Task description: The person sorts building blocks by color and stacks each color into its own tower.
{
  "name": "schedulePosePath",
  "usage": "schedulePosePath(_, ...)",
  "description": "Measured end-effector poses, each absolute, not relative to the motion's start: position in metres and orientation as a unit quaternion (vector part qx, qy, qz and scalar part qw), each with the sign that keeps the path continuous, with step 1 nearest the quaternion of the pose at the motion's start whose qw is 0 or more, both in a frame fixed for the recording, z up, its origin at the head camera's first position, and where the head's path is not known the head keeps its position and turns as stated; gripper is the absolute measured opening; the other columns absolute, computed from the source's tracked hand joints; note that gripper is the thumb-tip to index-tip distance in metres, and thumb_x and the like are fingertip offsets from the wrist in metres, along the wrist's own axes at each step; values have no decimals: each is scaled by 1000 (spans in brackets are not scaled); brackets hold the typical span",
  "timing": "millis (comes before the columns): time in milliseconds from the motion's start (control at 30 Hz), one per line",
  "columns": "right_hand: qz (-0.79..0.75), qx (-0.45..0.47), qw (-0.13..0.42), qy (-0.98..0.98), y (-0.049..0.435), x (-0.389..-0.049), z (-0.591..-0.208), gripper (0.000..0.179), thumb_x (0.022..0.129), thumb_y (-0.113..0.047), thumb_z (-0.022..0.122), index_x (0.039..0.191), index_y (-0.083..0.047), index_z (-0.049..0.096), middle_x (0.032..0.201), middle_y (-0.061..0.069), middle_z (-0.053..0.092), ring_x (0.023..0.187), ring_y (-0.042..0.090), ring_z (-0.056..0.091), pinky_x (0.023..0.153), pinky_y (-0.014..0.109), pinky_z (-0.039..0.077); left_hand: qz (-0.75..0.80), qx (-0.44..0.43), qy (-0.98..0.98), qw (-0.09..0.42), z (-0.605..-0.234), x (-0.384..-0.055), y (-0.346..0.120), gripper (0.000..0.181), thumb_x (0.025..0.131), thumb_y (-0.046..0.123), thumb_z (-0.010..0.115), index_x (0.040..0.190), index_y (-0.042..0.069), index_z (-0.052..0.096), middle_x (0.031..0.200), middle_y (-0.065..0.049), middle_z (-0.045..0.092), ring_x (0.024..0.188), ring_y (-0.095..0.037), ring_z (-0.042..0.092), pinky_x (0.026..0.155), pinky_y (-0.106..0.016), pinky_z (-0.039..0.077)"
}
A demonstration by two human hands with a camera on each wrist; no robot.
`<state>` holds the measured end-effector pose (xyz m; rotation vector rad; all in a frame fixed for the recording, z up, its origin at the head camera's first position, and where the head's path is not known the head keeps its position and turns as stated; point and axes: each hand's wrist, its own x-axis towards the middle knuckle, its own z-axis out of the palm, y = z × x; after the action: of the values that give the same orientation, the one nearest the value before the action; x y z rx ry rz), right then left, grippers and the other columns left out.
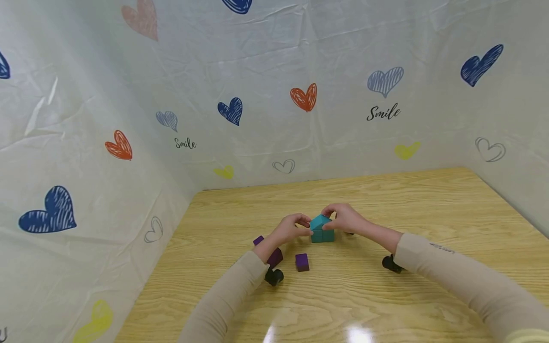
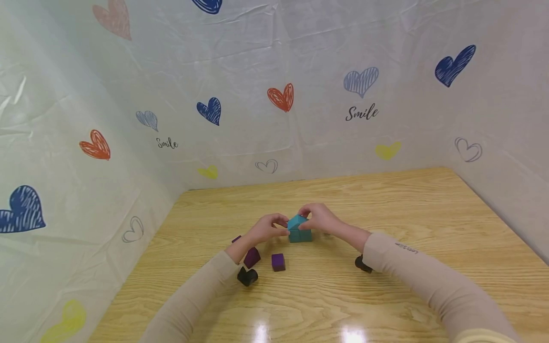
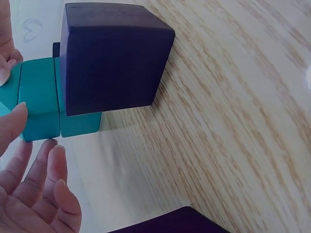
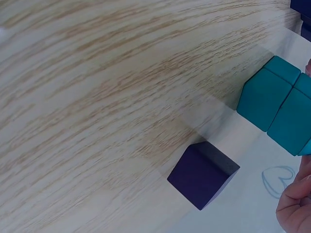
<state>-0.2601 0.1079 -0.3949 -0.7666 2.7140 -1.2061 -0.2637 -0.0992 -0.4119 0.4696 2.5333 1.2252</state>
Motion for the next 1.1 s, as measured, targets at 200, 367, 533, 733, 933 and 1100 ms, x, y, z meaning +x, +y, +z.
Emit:
schedulePosePath(200, -393, -250, 37, 884, 107, -260, -396, 31, 76, -11, 74, 101, 2, 63, 91, 10, 60, 68, 14, 47, 59, 28, 41, 428, 169, 877, 138, -413, -265, -99, 32, 83, 17, 69, 111, 4, 60, 104, -12, 64, 93, -24, 57, 75, -30, 46)
schedulePosePath(367, -392, -255, 34, 883, 108, -261, -397, 30, 76, -12, 74, 101, 2, 63, 91, 10, 60, 72, 18, 49, 60, 28, 41, 427, 168, 877, 139, -413, -266, -99, 32, 82, 17, 69, 110, 4, 60, 103, -12, 64, 92, -24, 58, 73, -29, 46)
schedulePosePath(533, -395, -259, 30, 881, 107, -262, -397, 28, 76, -12, 74, 99, 1, 64, 89, 9, 60, 74, 18, 49, 61, 28, 41, 427, 167, 878, 140, -412, -267, -99, 32, 82, 17, 69, 110, 5, 60, 103, -11, 64, 93, -24, 58, 73, -28, 46)
schedulePosePath(733, -390, -258, 36, 883, 108, -262, -398, 35, 76, -12, 74, 104, 4, 62, 92, 12, 60, 72, 18, 50, 61, 28, 42, 424, 168, 879, 140, -413, -268, -99, 33, 82, 18, 69, 111, 5, 60, 103, -10, 64, 93, -22, 58, 73, -29, 46)
schedulePosePath(933, -374, -269, 53, 886, 116, -263, -395, 44, 74, -8, 73, 112, 9, 58, 100, 19, 60, 66, 14, 51, 61, 27, 43, 418, 168, 882, 137, -413, -267, -99, 36, 81, 19, 70, 114, 7, 60, 105, -9, 64, 91, -21, 58, 73, -28, 46)
schedulePosePath(1100, -366, -284, 46, 885, 121, -265, -398, 40, 73, -1, 71, 109, 11, 59, 99, 20, 61, 66, 13, 51, 60, 26, 43, 408, 167, 888, 133, -411, -266, -99, 36, 81, 19, 70, 114, 8, 60, 107, -10, 64, 90, -21, 57, 72, -28, 45)
